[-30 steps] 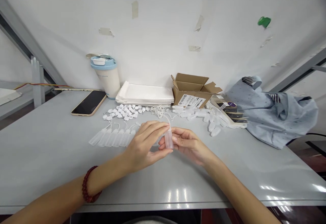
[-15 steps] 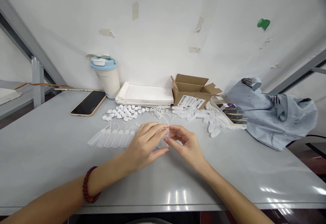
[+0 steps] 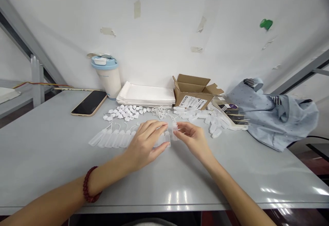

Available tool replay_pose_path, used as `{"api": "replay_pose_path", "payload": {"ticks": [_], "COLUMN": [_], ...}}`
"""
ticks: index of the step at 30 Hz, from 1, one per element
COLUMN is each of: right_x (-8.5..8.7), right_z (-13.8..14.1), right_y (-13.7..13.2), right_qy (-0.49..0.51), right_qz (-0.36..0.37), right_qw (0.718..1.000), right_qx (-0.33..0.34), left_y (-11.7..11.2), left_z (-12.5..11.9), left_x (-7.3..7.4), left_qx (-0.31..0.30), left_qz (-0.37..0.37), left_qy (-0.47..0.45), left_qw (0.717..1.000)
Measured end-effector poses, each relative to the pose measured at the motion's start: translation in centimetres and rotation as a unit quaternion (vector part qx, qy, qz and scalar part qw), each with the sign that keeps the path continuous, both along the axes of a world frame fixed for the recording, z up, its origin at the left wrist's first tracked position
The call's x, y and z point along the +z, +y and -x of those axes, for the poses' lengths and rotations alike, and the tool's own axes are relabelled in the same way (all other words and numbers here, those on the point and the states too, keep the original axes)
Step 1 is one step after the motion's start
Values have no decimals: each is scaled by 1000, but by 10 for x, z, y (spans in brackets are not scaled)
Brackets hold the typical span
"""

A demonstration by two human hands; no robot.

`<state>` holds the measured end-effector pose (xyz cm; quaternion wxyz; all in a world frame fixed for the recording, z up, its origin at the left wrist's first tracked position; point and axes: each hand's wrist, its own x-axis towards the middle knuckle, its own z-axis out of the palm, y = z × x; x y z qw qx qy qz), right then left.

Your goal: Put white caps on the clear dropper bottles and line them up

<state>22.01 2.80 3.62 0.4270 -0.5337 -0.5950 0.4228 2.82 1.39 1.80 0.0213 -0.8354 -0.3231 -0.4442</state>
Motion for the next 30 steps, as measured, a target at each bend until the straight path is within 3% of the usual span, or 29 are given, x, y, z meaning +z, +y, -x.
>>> {"api": "replay_pose_path", "payload": {"ticks": [6,17,30], "right_x": [-8,-17,-16], "right_z": [-2,0,4], "right_y": [7,11,10], "right_qy": [-65,-84,-69], "right_qz": [18,61,65], "right_qw": [998,995,996], "right_qx": [-5,8,-5], "left_y": [-1,-3,-3], "left_z": [1,0,0], "left_x": [3,7,8], "left_qx": [0,-8,-9], "left_qz": [-1,-13,-16], "left_qy": [-11,-46,-59], "left_qw": [1000,999,998]}}
